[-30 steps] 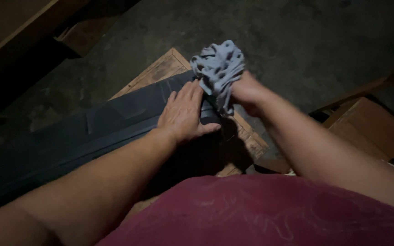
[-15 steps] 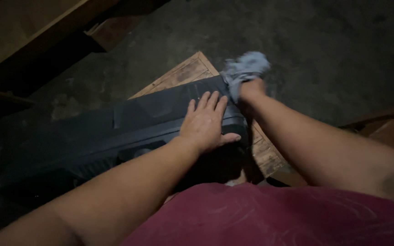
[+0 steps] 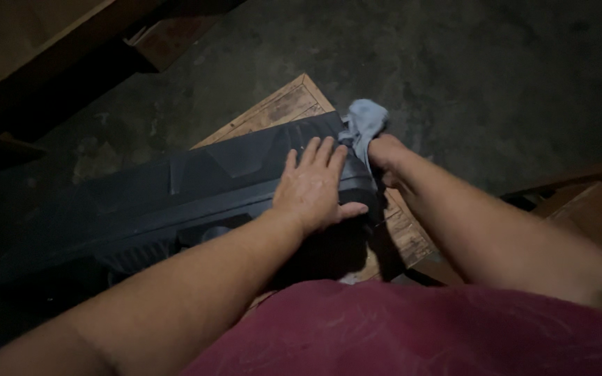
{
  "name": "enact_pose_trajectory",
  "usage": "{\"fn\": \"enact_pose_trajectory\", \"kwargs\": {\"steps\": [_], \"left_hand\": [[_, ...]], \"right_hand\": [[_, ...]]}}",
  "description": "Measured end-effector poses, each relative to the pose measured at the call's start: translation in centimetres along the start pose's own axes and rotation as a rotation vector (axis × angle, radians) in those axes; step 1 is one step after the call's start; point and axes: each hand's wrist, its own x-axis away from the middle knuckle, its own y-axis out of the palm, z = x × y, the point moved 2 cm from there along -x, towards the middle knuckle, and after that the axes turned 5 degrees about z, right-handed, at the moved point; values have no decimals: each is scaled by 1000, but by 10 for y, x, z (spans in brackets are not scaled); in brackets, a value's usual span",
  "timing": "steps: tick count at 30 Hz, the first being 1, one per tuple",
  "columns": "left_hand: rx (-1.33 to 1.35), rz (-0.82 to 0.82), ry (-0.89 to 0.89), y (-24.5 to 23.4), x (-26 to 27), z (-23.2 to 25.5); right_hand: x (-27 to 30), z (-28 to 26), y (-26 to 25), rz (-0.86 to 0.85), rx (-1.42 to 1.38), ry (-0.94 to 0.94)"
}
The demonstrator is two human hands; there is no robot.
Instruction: The person wipes the exterior surfaces of a black portable speaker with a light-colored cloth. They systematically clean the top, sides, and front grill of the device, which is resting on a wooden table. The person rotates the speaker to access different angles and continues wiping until the entire visible surface is covered.
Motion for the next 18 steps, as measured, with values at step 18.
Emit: {"fn": "enact_pose_trajectory", "kwargs": {"steps": [18], "left_hand": [[-47,-26,-8,1,-3,-3]], "right_hand": [[-6,22,-12,76,406,-688]]}}
